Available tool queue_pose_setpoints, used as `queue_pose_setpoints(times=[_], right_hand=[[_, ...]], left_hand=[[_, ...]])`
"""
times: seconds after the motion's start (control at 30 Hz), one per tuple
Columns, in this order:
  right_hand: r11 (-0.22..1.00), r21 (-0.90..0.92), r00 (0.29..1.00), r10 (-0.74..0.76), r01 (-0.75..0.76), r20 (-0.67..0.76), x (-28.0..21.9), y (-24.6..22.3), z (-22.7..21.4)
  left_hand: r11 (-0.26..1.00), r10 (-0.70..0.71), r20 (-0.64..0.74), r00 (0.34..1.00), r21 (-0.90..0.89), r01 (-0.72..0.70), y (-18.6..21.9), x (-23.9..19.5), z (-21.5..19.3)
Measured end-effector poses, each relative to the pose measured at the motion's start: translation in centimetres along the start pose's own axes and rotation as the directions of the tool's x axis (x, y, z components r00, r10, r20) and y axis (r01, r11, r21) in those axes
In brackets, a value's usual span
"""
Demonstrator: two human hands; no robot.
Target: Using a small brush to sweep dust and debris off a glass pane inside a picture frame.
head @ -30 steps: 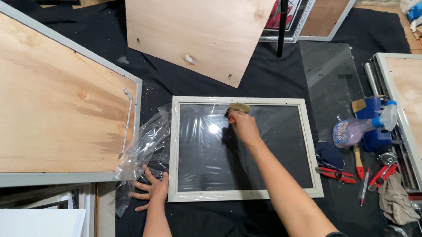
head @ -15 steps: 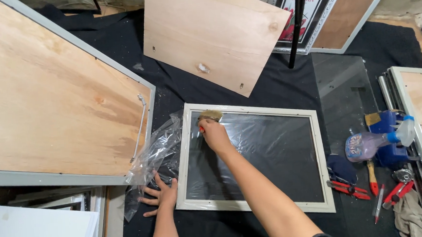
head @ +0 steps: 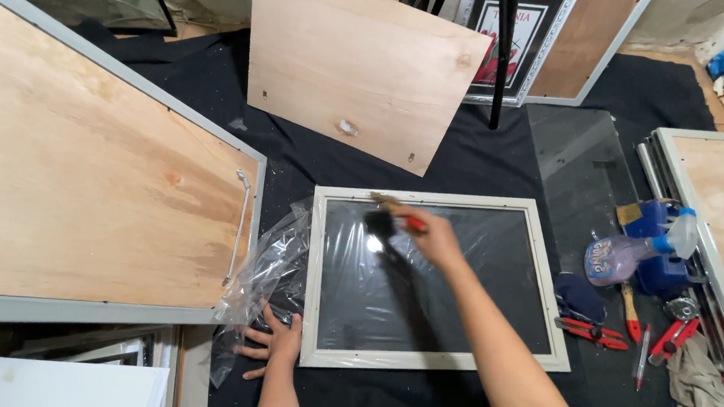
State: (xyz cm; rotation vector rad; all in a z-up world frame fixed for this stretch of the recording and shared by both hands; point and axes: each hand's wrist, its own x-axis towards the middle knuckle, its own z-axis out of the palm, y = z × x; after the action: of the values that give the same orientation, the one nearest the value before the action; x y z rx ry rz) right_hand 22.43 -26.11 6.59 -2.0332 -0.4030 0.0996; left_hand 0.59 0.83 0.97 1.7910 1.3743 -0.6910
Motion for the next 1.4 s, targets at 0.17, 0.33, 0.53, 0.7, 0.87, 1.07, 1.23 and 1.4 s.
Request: queue_pose_setpoints(times=[0.17,0.33,0.53,0.7,0.87,1.07,1.23,1.4], right_hand=[[0.830,-0.503,0.927,0.045,-0.242,-0.371,-5.4,10.8,-13.7],[0.675,-0.682,0.940,0.052,-0.282,-0.337,-6.1,15.9,-14.4],[0.803,-0.595,0.995,-0.030,-0.033,-0.095,-3.1,8.1,-2.6],[0.774,-0.632,0.999,0.004,-0.029,-0.041,-0.4,3.5,7.6],[0.778,-0.596,0.977,-0.103,0.197,0.188,1.9,1.2,13.3],[0.802,-0.504,0.933,-0.176,0.321,0.314,5.6,-2.9,8.9],[0.807,-0.422,0.865,-0.203,0.413,0.459,5.7,-1.7,8.3],[0.884,-0.308,0.823,-0.136,0.353,0.551,5.7,-7.9,4.2]], left_hand=[[1.000,-0.004,-0.010,1.000,0.013,0.004,-0.1,-0.4,0.1],[1.000,-0.011,-0.003,1.000,0.014,0.011,0.2,0.0,0.1],[1.000,0.006,0.011,1.000,-0.015,-0.006,0.6,-1.1,-0.5],[0.997,0.074,-0.101,0.992,-0.012,-0.076,-1.3,2.9,2.3],[0.997,0.076,-0.092,0.993,-0.001,-0.077,-1.3,2.9,2.3],[0.996,0.082,-0.067,0.994,-0.018,-0.084,-1.3,2.6,2.0],[0.997,0.073,-0.081,0.994,0.014,-0.072,-0.9,2.6,2.0],[0.998,0.063,-0.068,0.996,0.008,-0.063,-0.9,2.2,2.0]])
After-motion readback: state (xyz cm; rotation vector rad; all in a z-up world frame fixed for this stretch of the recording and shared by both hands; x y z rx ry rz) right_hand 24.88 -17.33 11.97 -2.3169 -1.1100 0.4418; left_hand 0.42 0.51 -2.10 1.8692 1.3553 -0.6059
